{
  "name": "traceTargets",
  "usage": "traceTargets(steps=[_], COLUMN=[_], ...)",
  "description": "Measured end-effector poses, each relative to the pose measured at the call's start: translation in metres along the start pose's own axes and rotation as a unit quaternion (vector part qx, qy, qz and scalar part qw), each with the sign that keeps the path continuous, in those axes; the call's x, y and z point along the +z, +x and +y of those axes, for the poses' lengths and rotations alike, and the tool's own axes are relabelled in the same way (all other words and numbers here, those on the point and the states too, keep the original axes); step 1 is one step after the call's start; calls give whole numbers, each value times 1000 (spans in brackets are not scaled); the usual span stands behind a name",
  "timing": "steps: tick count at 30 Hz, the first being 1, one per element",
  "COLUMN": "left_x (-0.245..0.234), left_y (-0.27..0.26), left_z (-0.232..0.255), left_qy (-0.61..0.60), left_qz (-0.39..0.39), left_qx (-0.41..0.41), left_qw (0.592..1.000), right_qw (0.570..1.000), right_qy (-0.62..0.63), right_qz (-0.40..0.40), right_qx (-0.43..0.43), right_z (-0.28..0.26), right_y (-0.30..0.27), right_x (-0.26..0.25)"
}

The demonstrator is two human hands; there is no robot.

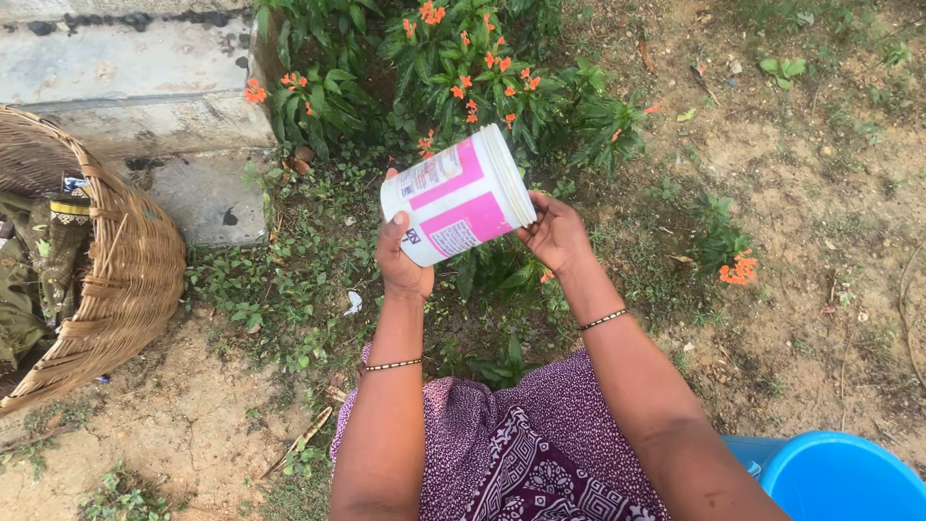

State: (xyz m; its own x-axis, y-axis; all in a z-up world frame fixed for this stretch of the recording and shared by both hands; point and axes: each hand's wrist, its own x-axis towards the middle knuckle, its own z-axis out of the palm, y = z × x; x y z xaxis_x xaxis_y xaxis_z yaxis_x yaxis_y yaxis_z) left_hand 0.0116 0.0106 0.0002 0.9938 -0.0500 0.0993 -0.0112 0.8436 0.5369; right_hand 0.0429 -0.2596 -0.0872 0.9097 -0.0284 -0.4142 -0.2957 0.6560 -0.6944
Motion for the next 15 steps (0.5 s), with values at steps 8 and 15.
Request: traceTargets(steps=[8, 15], left_x=[8, 16], left_y=[-8, -15], left_z=[-6, -4], left_qy=[79, 94], left_qz=[-21, -32], left_qx=[-11, -13], left_qw=[997, 995], right_qw=[991, 973], right_qy=[94, 210], right_qz=[-91, -88], right_qx=[-9, 31], right_z=[12, 12], right_y=[13, 3], right_x=[3, 30])
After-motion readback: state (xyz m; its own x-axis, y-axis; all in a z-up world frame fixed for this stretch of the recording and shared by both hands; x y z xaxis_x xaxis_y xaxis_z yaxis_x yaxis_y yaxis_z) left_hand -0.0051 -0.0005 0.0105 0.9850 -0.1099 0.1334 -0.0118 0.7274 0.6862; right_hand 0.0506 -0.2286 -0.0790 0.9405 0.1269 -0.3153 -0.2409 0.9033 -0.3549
